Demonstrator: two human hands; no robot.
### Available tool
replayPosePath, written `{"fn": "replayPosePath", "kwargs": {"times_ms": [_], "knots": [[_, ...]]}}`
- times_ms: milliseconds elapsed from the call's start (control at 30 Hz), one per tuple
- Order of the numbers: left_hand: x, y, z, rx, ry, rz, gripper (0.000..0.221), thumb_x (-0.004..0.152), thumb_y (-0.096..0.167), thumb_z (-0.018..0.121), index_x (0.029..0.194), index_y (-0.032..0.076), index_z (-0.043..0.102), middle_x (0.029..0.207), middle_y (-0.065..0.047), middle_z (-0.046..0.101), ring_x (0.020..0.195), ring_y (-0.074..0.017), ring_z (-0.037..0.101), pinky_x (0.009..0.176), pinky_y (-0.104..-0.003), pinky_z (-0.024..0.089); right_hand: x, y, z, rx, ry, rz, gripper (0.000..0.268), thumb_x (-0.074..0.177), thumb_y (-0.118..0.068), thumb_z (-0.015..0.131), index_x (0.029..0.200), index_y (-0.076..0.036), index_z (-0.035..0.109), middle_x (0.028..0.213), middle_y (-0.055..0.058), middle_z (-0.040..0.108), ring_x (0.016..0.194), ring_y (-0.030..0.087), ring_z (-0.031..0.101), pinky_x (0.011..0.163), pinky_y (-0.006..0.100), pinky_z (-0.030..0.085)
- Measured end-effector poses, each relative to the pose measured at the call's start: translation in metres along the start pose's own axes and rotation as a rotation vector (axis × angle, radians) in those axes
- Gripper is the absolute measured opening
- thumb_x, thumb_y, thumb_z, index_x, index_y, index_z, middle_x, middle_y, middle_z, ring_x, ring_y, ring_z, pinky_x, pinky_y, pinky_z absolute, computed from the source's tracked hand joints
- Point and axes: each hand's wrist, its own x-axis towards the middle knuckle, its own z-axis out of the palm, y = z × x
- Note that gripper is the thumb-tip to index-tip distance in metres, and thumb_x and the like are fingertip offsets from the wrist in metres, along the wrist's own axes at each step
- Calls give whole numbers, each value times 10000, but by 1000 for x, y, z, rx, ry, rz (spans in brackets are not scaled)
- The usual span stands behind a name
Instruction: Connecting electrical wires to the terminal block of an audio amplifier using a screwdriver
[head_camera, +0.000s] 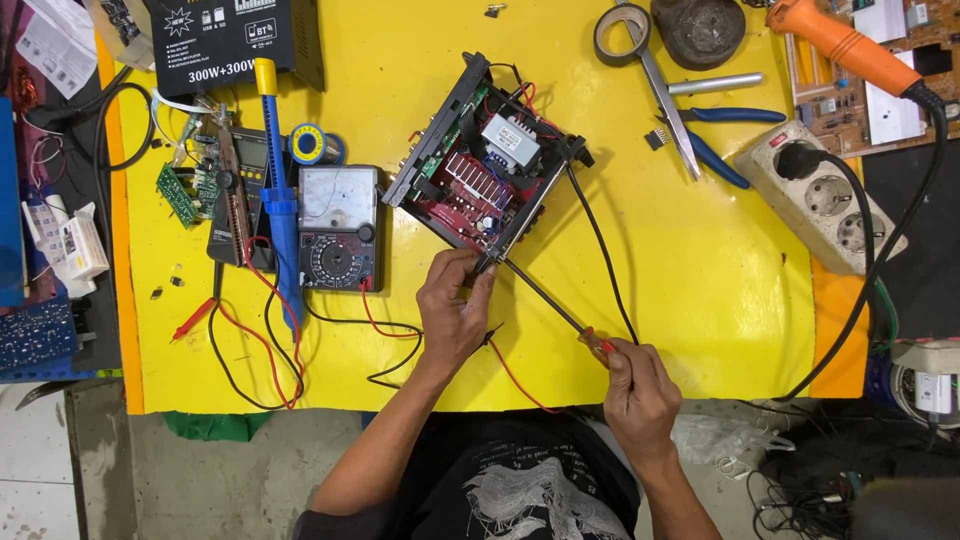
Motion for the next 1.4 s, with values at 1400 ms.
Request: {"fn": "replayPosePath", "kwargs": {"times_ms": [1400], "knots": [[0, 6, -10, 15, -123, -71, 217, 977, 174, 695, 1044, -32, 689, 1046, -137, 660, 860, -231, 656, 720, -327, 563, 14, -2, -31, 181, 116, -37, 214, 940, -118, 712, 1072, 50, 718, 829, 121, 763, 552, 122, 638, 459, 218, 478]]}}
